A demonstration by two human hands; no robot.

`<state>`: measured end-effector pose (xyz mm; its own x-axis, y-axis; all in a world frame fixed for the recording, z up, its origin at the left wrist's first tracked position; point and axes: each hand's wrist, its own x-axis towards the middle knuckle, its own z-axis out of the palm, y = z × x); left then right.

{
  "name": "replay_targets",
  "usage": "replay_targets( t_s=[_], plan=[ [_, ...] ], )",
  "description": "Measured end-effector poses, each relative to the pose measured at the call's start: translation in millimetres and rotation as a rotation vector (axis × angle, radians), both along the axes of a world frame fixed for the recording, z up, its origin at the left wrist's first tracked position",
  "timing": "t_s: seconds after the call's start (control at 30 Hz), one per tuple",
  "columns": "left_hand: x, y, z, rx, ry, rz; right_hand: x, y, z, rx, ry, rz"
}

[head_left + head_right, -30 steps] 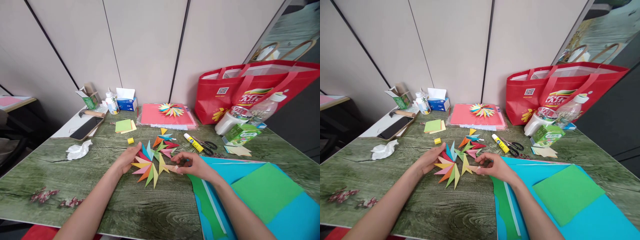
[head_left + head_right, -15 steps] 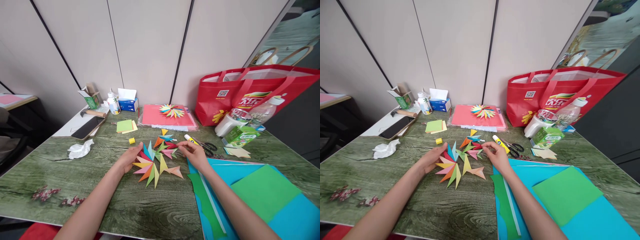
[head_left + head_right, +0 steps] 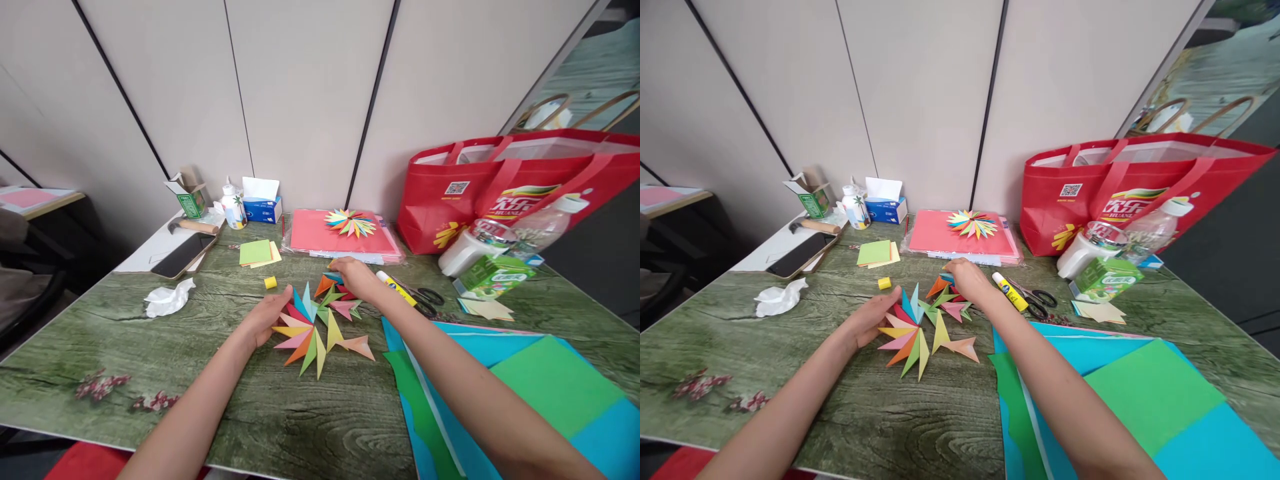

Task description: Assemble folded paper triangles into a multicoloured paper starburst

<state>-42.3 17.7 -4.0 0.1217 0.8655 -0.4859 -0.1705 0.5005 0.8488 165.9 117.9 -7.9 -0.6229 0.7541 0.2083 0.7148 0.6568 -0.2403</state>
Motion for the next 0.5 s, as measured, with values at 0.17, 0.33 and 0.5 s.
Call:
replay_targets(
  t_s=[0.17,0.33,0.5],
  plan=[
    [0,0,0.3,-0.001,0.016,0.0,-15,-10,17.6,0.069,-0.052,0.122],
    [0,0,-1.2,0.007,-0.026,0.006,-34,-24,32.3,0.02,-0.235,0.266],
    [0,0,-0.5,0.004,-0.032,0.026,-42,-27,34.9,-0.043,-0.347,0.306]
  ],
)
